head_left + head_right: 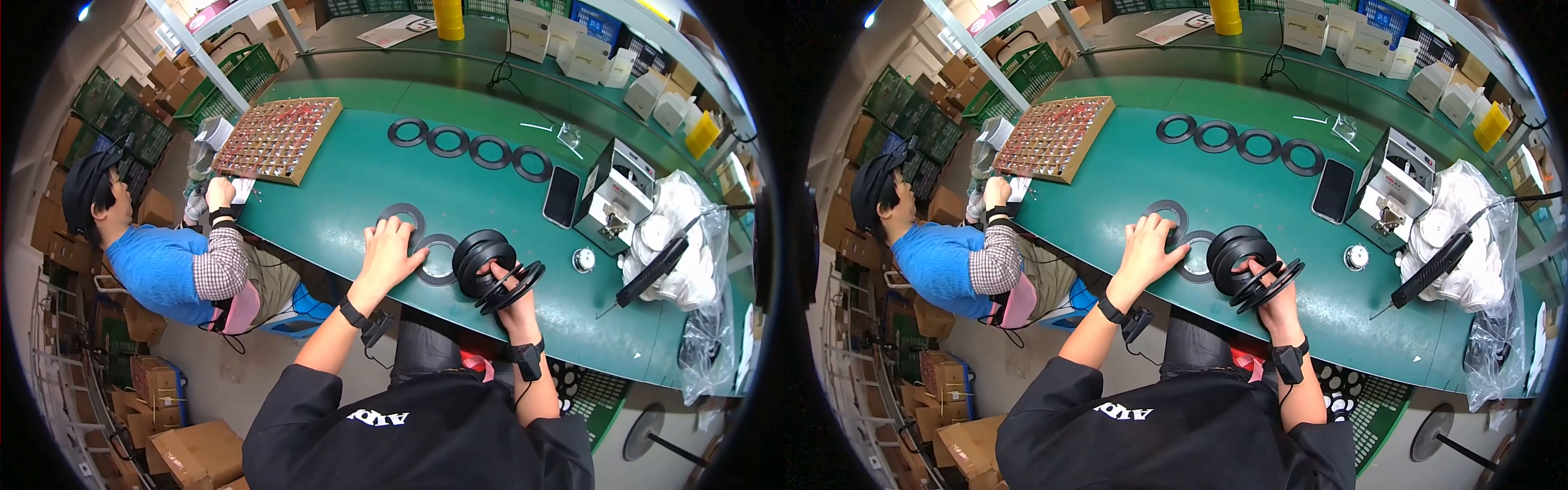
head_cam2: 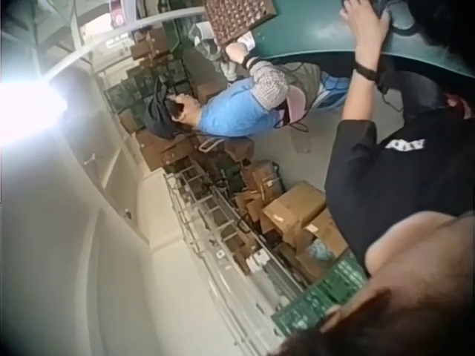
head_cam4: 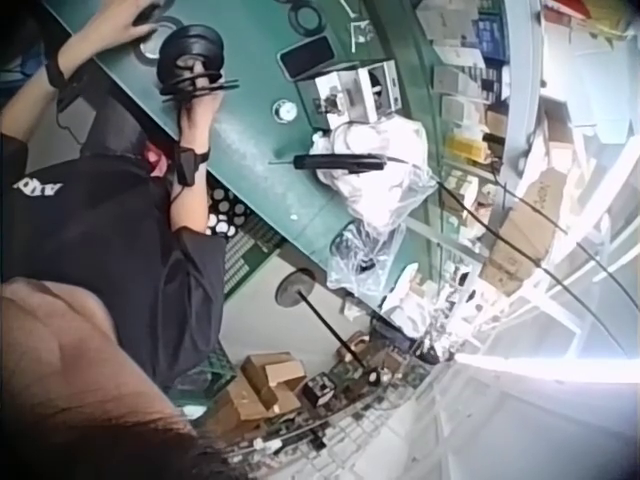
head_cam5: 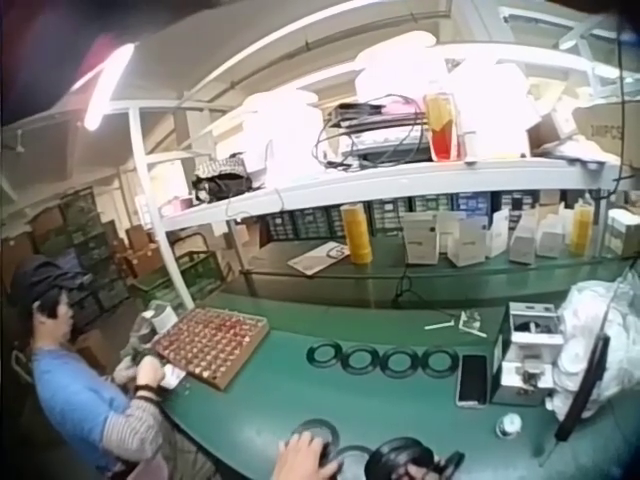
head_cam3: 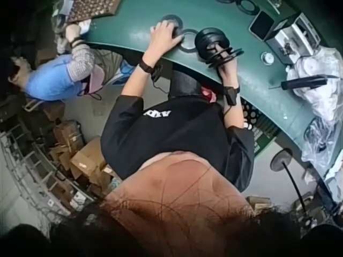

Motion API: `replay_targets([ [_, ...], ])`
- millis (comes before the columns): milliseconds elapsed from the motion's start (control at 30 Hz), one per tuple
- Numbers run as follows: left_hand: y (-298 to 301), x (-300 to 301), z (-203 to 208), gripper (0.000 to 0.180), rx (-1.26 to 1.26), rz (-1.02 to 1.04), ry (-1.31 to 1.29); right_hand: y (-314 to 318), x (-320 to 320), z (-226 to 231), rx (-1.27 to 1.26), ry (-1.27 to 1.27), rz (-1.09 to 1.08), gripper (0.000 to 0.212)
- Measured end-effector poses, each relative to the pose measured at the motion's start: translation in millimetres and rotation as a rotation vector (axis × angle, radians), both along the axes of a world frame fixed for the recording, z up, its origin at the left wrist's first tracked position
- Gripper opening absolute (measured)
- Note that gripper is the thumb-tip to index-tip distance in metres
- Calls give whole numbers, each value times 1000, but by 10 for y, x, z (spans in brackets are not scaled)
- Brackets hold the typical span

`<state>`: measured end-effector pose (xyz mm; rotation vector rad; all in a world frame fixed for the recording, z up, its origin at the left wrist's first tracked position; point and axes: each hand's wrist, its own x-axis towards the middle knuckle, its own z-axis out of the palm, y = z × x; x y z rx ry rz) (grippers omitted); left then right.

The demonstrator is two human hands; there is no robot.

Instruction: The person uses a power tool on a series of white discs, then reaches into a plastic bag to retrieve black rings. These rings are arranged on the table and then stacked together by hand.

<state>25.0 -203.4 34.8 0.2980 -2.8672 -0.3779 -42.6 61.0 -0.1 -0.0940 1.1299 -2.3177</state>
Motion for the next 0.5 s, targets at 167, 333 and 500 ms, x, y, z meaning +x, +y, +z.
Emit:
replay_targets([
  [167,-428,-232,77,49,-94,148,-98,-38,17,-26,-40,11,-14,17],
  [333,-1363,-672,36,49,-100,299,-116,-43,27,21,-18,37,-12,16],
  [500,-2069,-1214,82,50,-131,425,-147,-98,43,68,20,75,5,16],
])
